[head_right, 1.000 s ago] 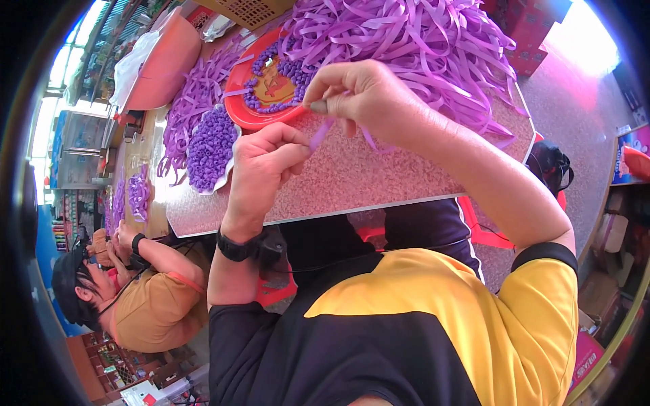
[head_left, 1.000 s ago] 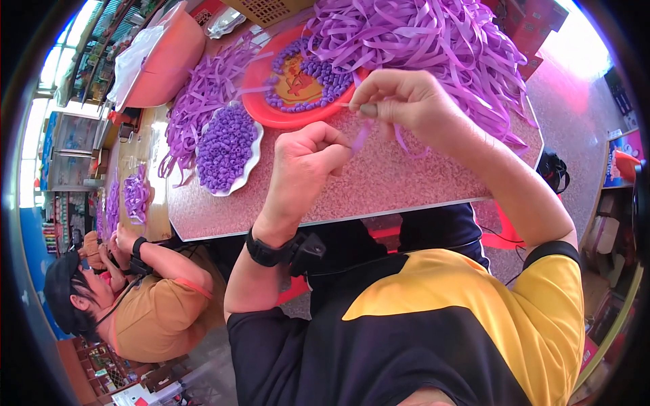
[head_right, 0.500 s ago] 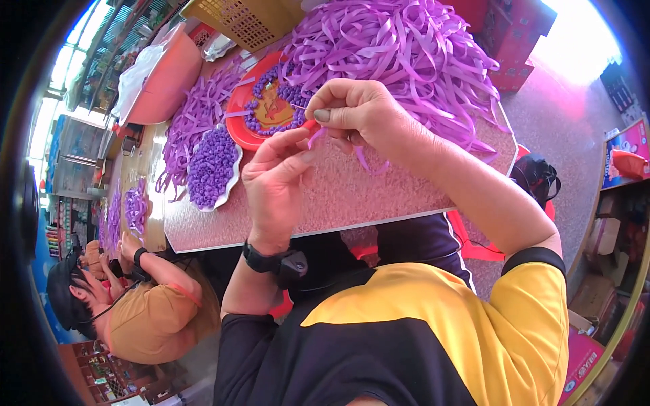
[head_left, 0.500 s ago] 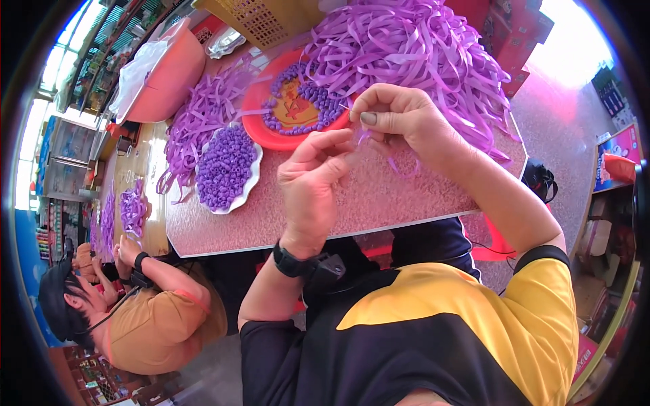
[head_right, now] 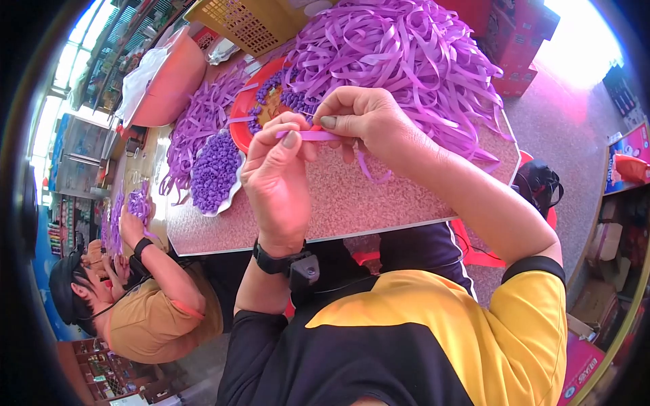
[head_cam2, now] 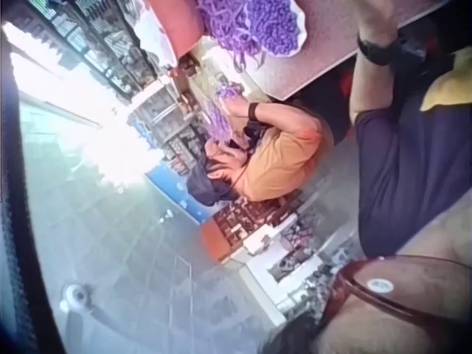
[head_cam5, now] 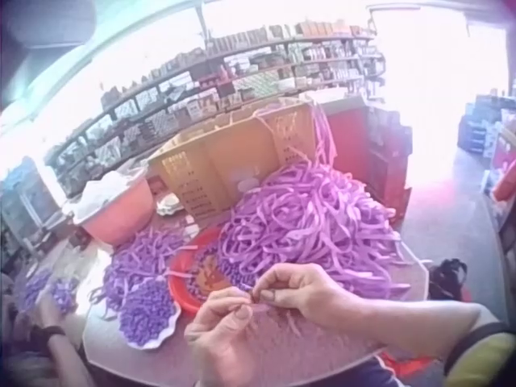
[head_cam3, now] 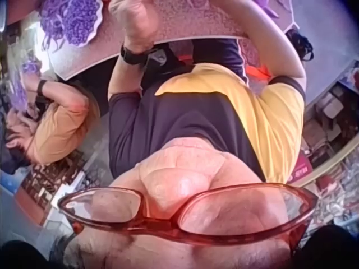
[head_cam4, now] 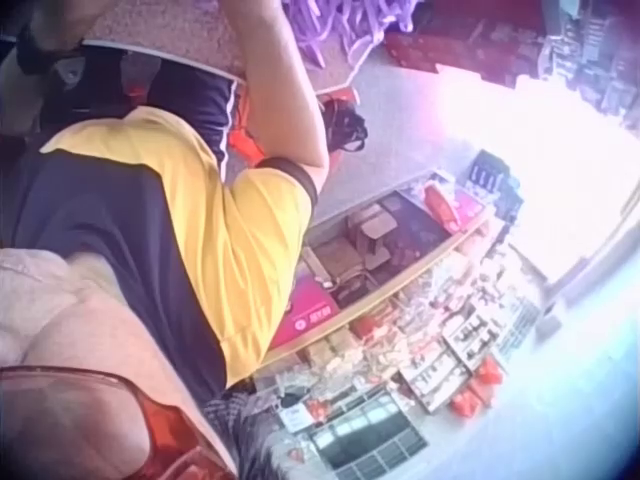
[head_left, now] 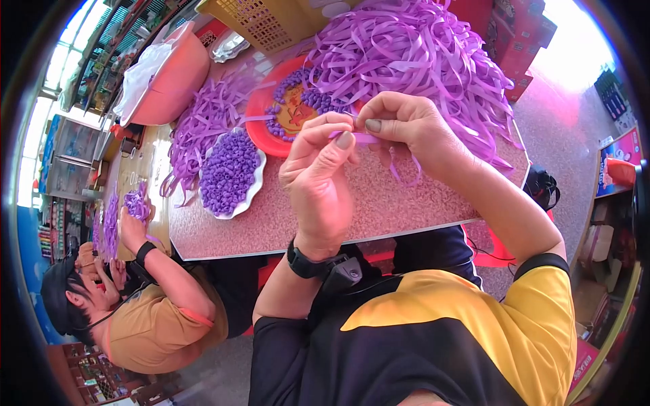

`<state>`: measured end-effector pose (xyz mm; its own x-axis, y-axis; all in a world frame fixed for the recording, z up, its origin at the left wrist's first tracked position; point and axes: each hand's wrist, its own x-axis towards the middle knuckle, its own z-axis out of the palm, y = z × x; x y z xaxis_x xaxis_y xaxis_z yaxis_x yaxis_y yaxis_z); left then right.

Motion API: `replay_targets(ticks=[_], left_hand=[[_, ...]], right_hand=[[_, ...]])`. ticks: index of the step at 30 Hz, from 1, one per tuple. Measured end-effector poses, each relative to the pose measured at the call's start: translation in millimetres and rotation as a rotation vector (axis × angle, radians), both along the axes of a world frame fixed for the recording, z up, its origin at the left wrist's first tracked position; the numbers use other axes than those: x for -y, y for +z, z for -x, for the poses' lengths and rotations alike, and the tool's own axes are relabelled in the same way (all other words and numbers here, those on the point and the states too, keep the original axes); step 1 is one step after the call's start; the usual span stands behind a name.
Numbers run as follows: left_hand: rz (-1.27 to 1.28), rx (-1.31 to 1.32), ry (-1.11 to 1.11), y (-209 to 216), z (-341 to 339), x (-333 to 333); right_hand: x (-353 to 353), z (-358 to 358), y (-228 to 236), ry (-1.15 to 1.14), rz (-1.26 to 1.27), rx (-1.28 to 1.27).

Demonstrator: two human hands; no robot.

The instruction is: Tying individual purple ribbon strips onto a circular ring base at a factory assembly table.

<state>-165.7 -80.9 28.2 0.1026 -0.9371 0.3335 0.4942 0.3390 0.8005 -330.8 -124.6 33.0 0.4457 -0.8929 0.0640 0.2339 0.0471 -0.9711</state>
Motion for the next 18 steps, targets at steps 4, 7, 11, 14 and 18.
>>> replay_targets(ticks=[4,7,11,14,18], left_hand=[[-0.005,-0.104,-0.186,11,-13,7],[-0.074,-0.140,-0.374,11,-25,16],[-0.210,-0.142,-0.330,1,-26,22],[-0.276,-0.037,-0.247,-4,-24,22],[-0.318,0.032,-0.232,-7,-23,19]], right_hand=[[2,3,-4,-0.090,0.030,-0.096],[3,5,-1,-0.261,0.306,-0.184],[3,11,7,-0.353,0.820,-0.368],[3,11,4,-0.315,0.931,-0.443],[4,11,3,-0.281,0.989,-0.560]])
